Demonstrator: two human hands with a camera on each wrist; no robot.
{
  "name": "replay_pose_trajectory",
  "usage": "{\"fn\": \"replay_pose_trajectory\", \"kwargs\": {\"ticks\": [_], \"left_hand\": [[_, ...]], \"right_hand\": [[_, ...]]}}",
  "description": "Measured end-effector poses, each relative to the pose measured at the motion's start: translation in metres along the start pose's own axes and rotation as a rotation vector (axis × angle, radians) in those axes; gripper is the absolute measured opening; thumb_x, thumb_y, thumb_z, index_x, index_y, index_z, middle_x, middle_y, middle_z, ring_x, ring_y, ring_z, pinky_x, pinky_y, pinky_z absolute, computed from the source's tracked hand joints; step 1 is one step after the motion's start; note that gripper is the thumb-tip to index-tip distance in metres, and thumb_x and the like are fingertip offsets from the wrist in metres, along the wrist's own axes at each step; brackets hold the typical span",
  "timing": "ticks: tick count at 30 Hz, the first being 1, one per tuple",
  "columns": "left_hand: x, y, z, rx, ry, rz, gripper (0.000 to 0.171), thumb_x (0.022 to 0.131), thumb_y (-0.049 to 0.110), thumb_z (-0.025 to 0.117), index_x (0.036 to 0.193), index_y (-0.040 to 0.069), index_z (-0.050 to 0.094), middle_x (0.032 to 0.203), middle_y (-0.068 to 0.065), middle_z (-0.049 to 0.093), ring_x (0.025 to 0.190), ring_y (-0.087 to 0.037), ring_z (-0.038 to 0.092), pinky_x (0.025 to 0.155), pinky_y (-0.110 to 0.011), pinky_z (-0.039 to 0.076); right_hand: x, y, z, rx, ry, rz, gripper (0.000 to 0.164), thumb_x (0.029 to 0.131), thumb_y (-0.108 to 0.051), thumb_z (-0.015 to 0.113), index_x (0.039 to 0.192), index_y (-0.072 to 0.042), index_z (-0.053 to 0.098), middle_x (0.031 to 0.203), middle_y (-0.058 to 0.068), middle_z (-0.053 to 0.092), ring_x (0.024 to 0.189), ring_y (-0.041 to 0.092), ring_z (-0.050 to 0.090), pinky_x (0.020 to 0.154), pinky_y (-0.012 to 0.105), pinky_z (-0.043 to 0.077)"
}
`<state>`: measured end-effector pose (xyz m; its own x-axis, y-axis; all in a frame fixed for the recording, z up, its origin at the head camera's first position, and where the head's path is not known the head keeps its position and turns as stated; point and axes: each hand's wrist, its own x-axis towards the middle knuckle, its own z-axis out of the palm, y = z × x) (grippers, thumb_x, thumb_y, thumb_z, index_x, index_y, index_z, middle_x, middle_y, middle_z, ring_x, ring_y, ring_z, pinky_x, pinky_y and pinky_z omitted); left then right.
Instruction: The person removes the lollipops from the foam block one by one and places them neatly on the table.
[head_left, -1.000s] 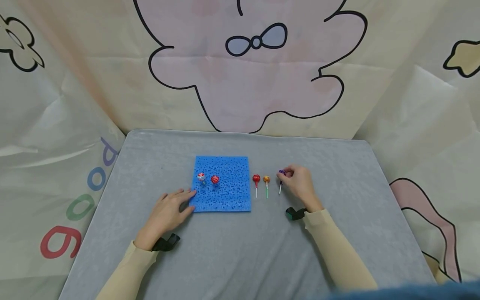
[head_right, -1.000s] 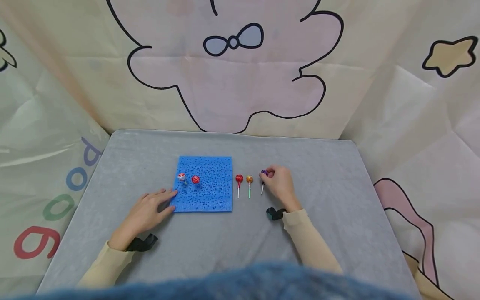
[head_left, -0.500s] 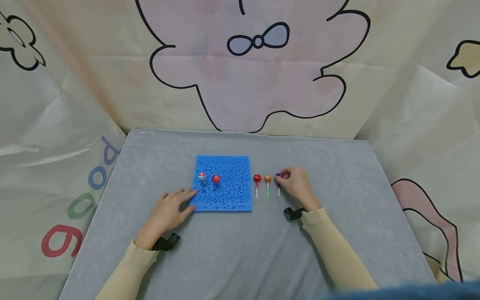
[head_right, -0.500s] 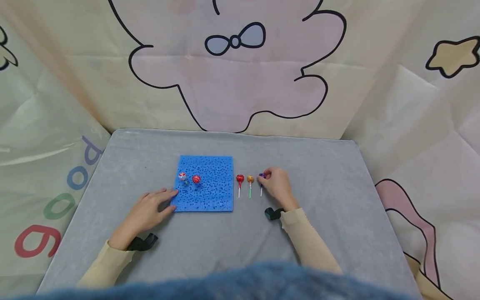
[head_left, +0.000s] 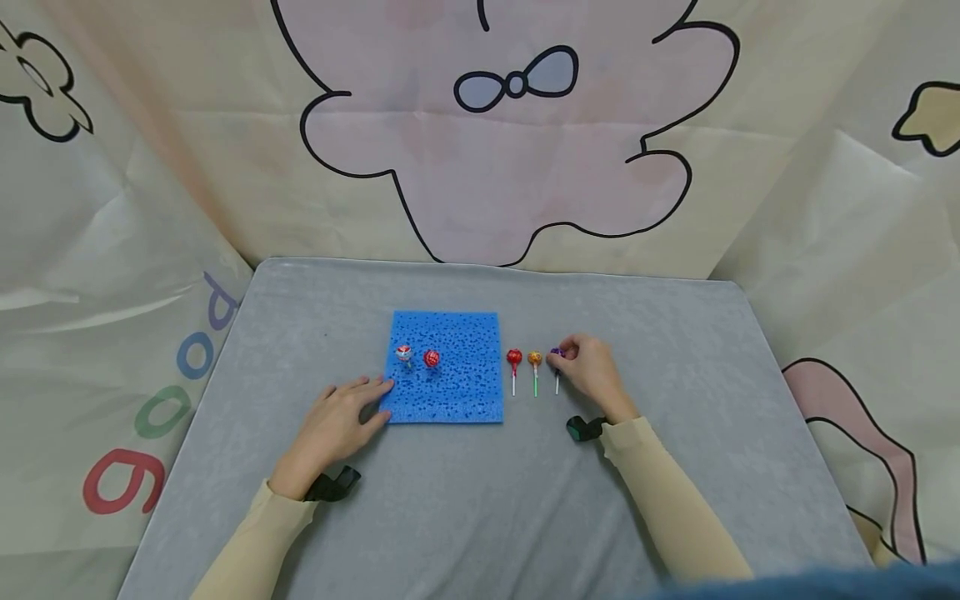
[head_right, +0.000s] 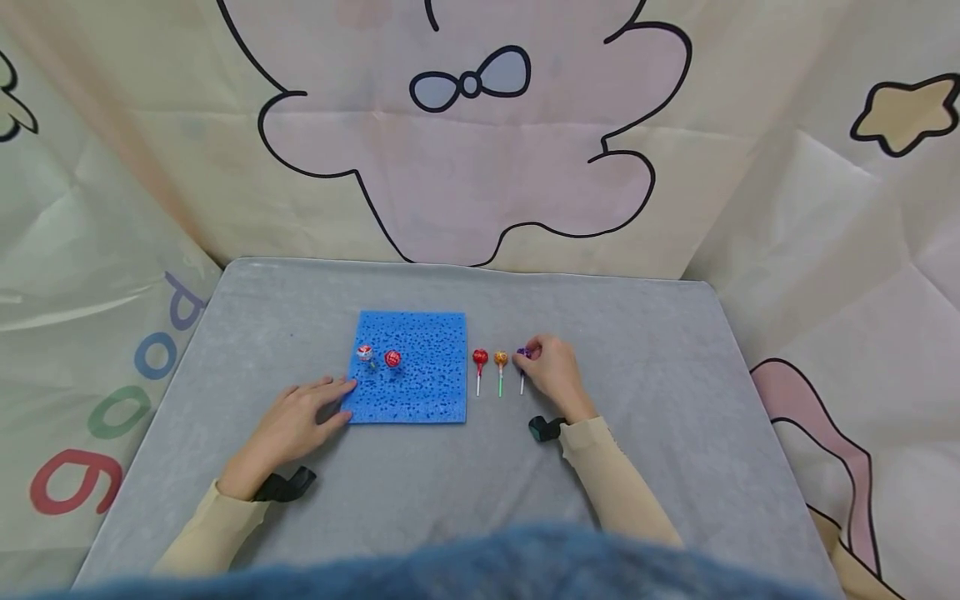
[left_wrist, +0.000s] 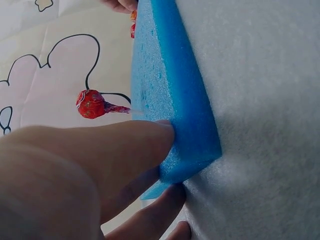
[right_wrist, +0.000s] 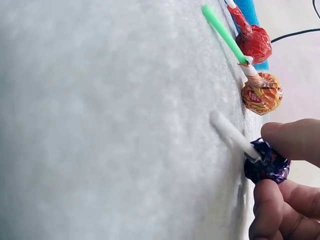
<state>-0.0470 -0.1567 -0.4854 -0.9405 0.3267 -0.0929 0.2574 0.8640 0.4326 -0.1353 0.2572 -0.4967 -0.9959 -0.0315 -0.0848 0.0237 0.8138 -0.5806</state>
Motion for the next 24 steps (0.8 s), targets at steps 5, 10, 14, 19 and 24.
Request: {"fn": "replay_pose_trajectory", "kwargs": {"ticks": [5, 10, 14, 19, 24], "left_hand": [[0.000, -0.001, 0.001, -0.003, 0.000, 0.000, 0.055, 0.098, 0.028, 0.074, 0.148, 0.012, 0.060, 0.152, -0.015, 0.058, 0.143, -0.042, 0.051, 0.113, -0.075, 0.033], [0.001, 0.000, 0.002, -0.008, 0.000, 0.003, 0.055, 0.098, 0.029, 0.074, 0.148, 0.011, 0.061, 0.152, -0.015, 0.058, 0.143, -0.043, 0.051, 0.113, -0.076, 0.034], [0.000, -0.001, 0.001, -0.010, -0.002, 0.002, 0.055, 0.098, 0.028, 0.074, 0.148, 0.011, 0.060, 0.152, -0.015, 0.058, 0.143, -0.043, 0.051, 0.112, -0.075, 0.034], [0.000, 0.000, 0.001, -0.013, 0.008, 0.011, 0.054, 0.097, 0.027, 0.074, 0.147, 0.011, 0.061, 0.151, -0.015, 0.059, 0.142, -0.044, 0.051, 0.111, -0.075, 0.035], [0.000, -0.001, 0.001, -0.011, 0.003, 0.008, 0.054, 0.098, 0.028, 0.074, 0.148, 0.012, 0.060, 0.152, -0.015, 0.058, 0.143, -0.043, 0.051, 0.112, -0.075, 0.035]], "right_hand": [[0.000, 0.000, -0.001, 0.019, 0.011, -0.006, 0.029, 0.091, -0.024, 0.081, 0.101, 0.001, 0.072, 0.079, 0.010, 0.067, 0.068, 0.020, 0.057, 0.061, 0.029, 0.045], [-0.001, -0.007, -0.005, 0.039, 0.034, -0.028, 0.033, 0.092, -0.027, 0.080, 0.107, 0.001, 0.073, 0.079, 0.011, 0.067, 0.065, 0.020, 0.057, 0.060, 0.029, 0.046], [-0.001, -0.021, -0.010, 0.044, 0.048, -0.046, 0.039, 0.093, -0.031, 0.080, 0.114, 0.001, 0.073, 0.082, 0.011, 0.068, 0.066, 0.021, 0.057, 0.060, 0.029, 0.047], [-0.003, -0.040, -0.010, 0.054, 0.055, -0.109, 0.046, 0.091, -0.031, 0.082, 0.123, 0.001, 0.071, 0.089, 0.010, 0.070, 0.074, 0.022, 0.062, 0.066, 0.031, 0.055], [-0.003, -0.056, -0.002, 0.099, 0.038, -0.188, 0.051, 0.091, -0.032, 0.082, 0.131, -0.002, 0.068, 0.108, 0.012, 0.074, 0.094, 0.026, 0.069, 0.085, 0.043, 0.061]]}}
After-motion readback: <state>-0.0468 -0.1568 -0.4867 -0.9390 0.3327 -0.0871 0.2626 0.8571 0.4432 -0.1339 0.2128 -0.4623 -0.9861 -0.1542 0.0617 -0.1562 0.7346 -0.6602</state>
